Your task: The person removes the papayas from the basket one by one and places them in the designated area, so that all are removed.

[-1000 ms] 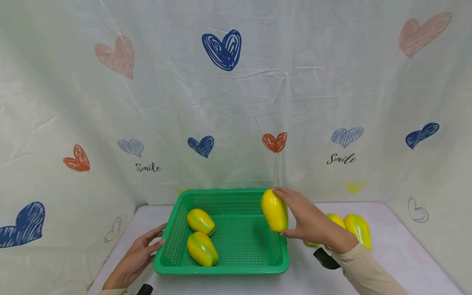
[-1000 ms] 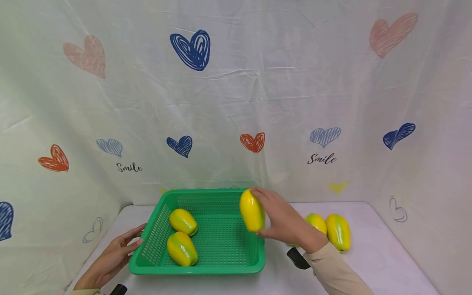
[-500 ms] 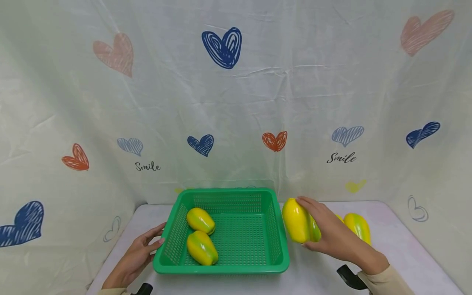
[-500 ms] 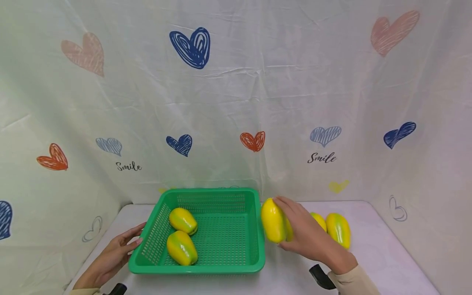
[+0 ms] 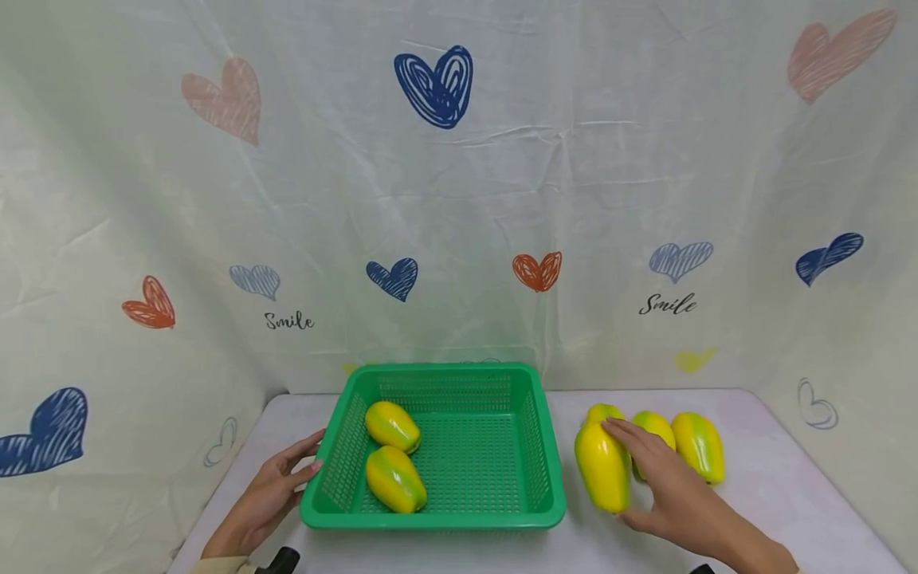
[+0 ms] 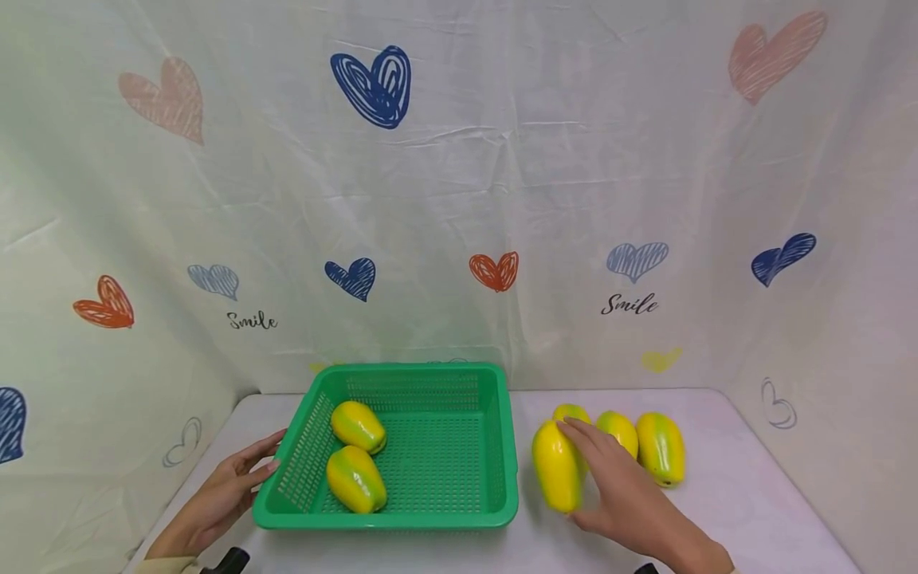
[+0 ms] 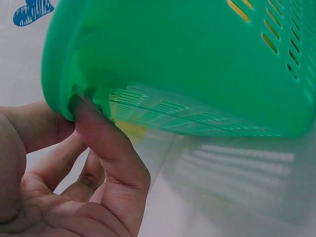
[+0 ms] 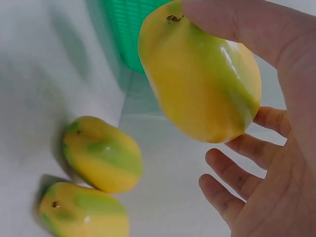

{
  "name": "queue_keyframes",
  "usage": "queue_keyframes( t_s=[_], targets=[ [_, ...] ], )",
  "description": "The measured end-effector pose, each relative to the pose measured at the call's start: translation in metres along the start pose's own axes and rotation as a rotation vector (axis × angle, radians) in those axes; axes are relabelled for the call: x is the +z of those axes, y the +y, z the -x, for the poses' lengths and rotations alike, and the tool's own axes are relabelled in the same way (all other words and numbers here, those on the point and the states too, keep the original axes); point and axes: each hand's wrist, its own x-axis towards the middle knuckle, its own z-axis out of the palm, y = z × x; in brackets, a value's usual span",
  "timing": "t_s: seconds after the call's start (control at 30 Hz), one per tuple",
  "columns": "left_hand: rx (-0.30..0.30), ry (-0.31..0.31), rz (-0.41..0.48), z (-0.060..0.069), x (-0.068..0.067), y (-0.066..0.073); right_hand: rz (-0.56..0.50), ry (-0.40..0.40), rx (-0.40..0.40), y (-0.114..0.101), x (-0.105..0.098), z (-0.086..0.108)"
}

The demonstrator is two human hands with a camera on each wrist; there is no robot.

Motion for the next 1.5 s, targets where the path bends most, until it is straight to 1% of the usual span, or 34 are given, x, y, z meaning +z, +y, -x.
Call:
queue_keyframes(
  t_s=[0.03,0.1,0.2,0.27,0.53,0.67,0.87,1.07,1.23,1.4,1.5],
  targets=[
    [0.001,-0.001,0.0,0.0,0.0,0.0,0.007,0.001,0.006,0.001,0.001,0.003],
    [0.004,-0.003,0.0,0.001,0.0,0.0,0.017,-0.029,0.045,0.001,0.004,0.008],
    [0.012,-0.01,-0.004,0.002,0.0,0.0,0.004,-0.116,0.13,0.003,0.007,0.015],
    [0.016,-0.011,-0.001,0.003,0.0,0.0,-0.006,-0.161,0.169,0.004,0.01,0.019],
    [0.034,-0.031,-0.001,0.002,-0.002,0.0,-0.03,-0.236,0.218,0.007,0.022,0.031],
    [0.034,-0.027,0.002,0.003,-0.002,0.001,-0.04,-0.253,0.226,0.008,0.025,0.034],
    [0.043,-0.039,0.003,0.004,-0.003,0.001,-0.104,-0.325,0.288,0.01,0.028,0.034],
    [0.046,-0.043,0.004,0.003,-0.003,0.0,-0.073,-0.317,0.259,0.014,0.033,0.038],
    [0.044,-0.038,-0.002,0.004,-0.002,0.0,-0.067,-0.33,0.272,0.017,0.036,0.04],
    [0.035,-0.03,0.003,0.005,-0.001,-0.001,-0.041,-0.313,0.245,0.021,0.038,0.044],
    [0.031,-0.03,0.008,0.005,-0.001,-0.002,-0.03,-0.306,0.248,0.023,0.039,0.045]
  ],
)
